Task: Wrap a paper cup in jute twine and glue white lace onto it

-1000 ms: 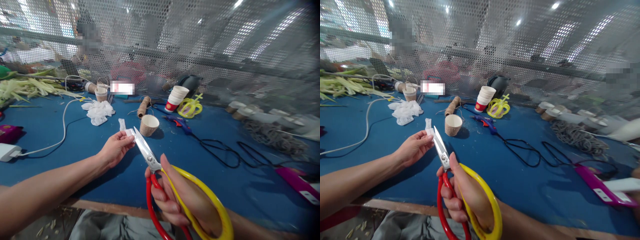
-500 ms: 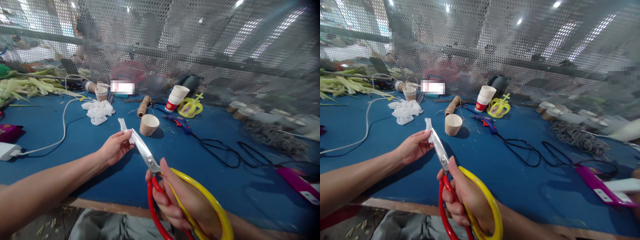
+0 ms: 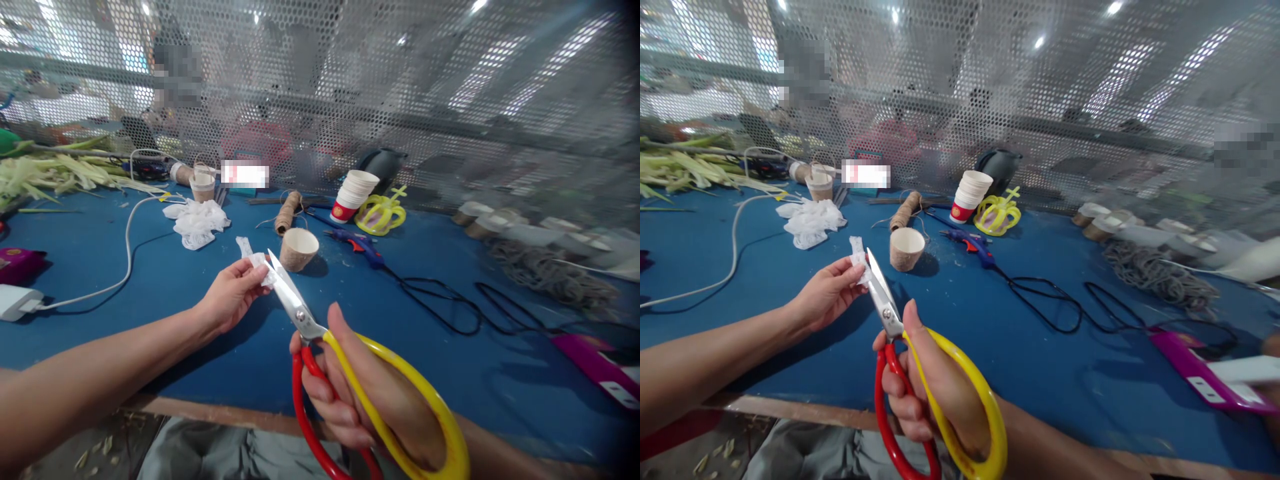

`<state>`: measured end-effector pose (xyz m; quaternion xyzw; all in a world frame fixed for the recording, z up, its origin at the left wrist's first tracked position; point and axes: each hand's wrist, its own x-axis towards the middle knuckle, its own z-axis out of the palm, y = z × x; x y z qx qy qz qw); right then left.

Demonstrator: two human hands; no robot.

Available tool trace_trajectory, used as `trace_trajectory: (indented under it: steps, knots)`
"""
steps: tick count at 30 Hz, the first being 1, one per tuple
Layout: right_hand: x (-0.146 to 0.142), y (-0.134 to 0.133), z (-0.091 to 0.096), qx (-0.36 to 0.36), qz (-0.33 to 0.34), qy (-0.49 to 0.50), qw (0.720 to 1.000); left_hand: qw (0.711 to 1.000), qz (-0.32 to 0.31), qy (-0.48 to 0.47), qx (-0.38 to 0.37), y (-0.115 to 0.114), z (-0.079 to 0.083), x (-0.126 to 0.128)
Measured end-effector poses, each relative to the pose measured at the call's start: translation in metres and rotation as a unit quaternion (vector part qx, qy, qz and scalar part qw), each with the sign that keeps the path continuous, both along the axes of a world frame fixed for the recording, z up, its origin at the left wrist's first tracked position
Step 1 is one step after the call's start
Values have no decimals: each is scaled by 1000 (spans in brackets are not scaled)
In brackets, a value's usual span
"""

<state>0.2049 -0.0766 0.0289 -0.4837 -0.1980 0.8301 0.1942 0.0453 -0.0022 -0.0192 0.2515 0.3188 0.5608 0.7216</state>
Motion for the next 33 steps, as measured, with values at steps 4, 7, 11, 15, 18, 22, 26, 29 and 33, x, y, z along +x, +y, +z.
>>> trace_trajectory:
  steps: [4,7,11,15,18,22,26,29,33]
  knots:
    - [-1,-1,2,3,4,-26,1000,1000,1,1,3,-1,0,0]
    - [-3,-2,3,0,6,-40,999,1000,3,3,2,-2,1,0]
    - [-3,-2,3,-19,-9,-30,999,1000,1,3,10,-2,-1,2]
    - [-1,-1,-2,-28,-11,8,1000,1000,-13,2,19,-3,-3,2]
    - [0,1,-2,-19,-13,22,999,999,-22,2,23,-5,-4,3]
    - [-1,3,2,-18,-2,29,999,1000,-18,7,19,-7,-5,3]
    - [-1,3,1,-20,-7,6,1000,1000,-19,8,20,-7,-5,3]
    - [-1,2,0,-27,-11,2,1000,1000,-22,6,19,-7,-5,3]
    - [-1,1,-1,-16,-10,3,1000,999,-28,15,12,-7,-3,2]
